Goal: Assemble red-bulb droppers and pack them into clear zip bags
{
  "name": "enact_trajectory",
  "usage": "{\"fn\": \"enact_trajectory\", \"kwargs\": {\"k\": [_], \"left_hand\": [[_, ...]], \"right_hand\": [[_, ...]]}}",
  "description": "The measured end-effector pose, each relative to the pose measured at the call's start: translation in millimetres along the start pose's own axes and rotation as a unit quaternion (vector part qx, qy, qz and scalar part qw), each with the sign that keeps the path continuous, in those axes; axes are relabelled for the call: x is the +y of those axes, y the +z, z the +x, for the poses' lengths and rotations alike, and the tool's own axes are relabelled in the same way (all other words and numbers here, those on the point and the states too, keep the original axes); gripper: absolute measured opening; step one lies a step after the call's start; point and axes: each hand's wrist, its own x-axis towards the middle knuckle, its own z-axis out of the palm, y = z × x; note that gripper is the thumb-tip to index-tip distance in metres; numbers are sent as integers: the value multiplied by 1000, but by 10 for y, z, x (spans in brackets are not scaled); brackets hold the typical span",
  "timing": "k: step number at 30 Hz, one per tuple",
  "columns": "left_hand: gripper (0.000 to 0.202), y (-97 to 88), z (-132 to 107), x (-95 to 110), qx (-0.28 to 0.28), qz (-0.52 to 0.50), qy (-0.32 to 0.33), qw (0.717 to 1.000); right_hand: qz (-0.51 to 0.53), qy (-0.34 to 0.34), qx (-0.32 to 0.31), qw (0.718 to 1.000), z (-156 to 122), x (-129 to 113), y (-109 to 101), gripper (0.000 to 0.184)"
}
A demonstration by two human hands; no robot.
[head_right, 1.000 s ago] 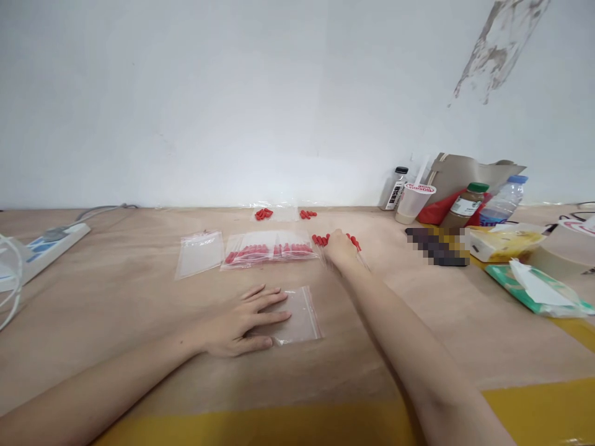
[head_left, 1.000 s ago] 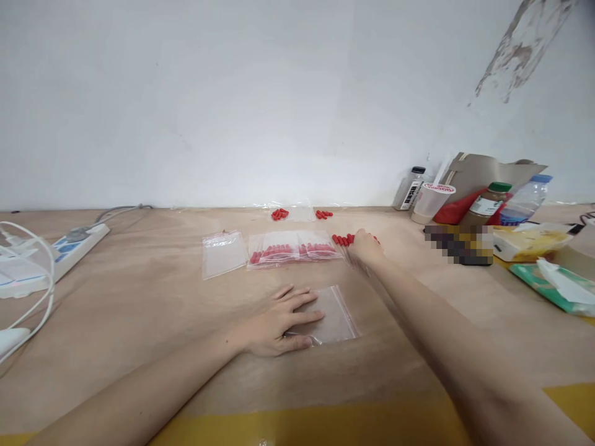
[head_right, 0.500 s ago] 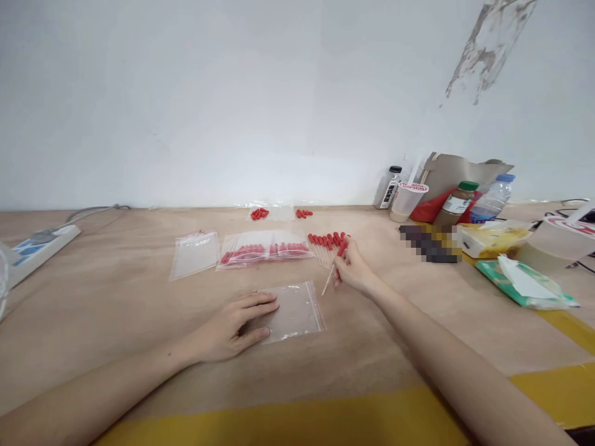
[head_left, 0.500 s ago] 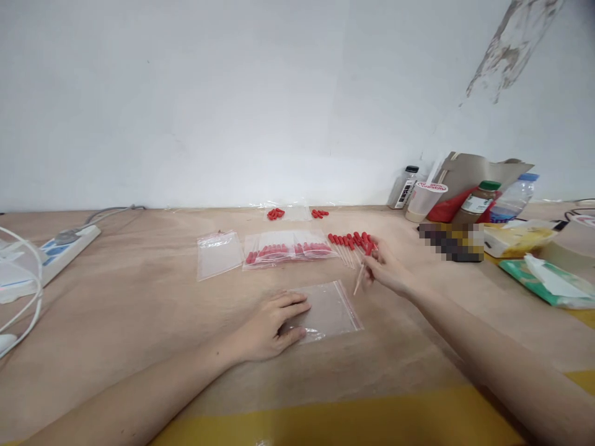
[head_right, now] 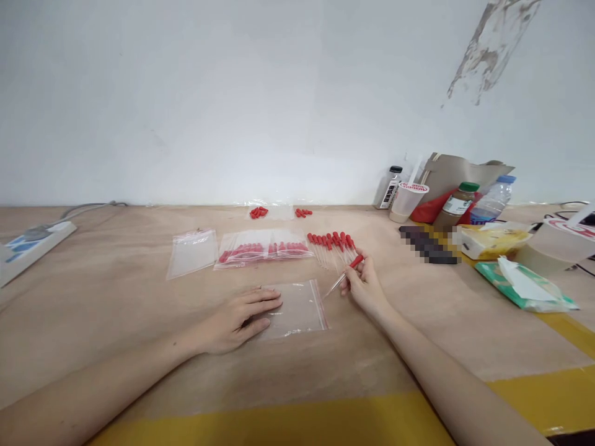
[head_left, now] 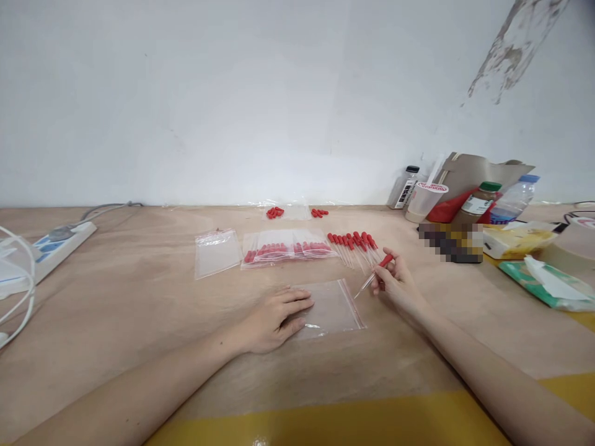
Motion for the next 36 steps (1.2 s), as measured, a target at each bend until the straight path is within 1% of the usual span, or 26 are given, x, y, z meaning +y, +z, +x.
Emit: {"fn": "enact_trajectory", "kwargs": {"k": [5, 9, 12, 14, 16, 19, 21, 23, 25, 28, 30, 34, 36], "left_hand": [[38, 20, 0, -11, 13, -8, 3, 1000], [38, 27, 1, -18, 10, -7, 4, 1000], [39, 15, 5, -4, 6, -10, 2, 1000], [41, 2, 9, 10, 7, -16, -5, 1000], [44, -8, 12, 22, 9, -21, -13, 1000], [46, -13, 14, 28, 14, -22, -16, 1000], [46, -11, 14, 26, 15, -24, -18, 999], [46, -9, 16, 25, 15, -25, -22, 999], [46, -11, 21, 26, 10, -26, -20, 999], [46, -19, 31, 31, 4, -25, -6, 1000], [45, -26, 37, 37, 2, -20, -4, 1000], [44, -32, 39, 44, -2, -14, -12, 1000], [44, -33, 39, 44, -5, -13, -12, 1000]], "right_hand": [[14, 20, -8, 1000, -23, -32, 30, 62], [35, 31, -4, 999, -41, -34, 50, 58], [68, 61, -17, 996, -76, -30, 72, 51], [100, 90, -47, 990, -102, -24, 74, 42], [113, 111, -96, 983, -116, -15, 50, 32], [61, 122, -186, 973, -113, -15, -26, 28], [6, 109, -239, 965, -111, -35, -76, 28], [-18, 80, -272, 959, -120, -69, -99, 25], [-4, 60, -294, 954, -138, -101, -88, 21], [47, 64, -325, 943, -164, -116, -27, 18], [58, 56, -322, 943, -169, -104, 22, 16], [34, 5, -272, 962, -158, -77, 87, 14], [43, 6, -267, 963, -159, -69, 99, 13]]}}
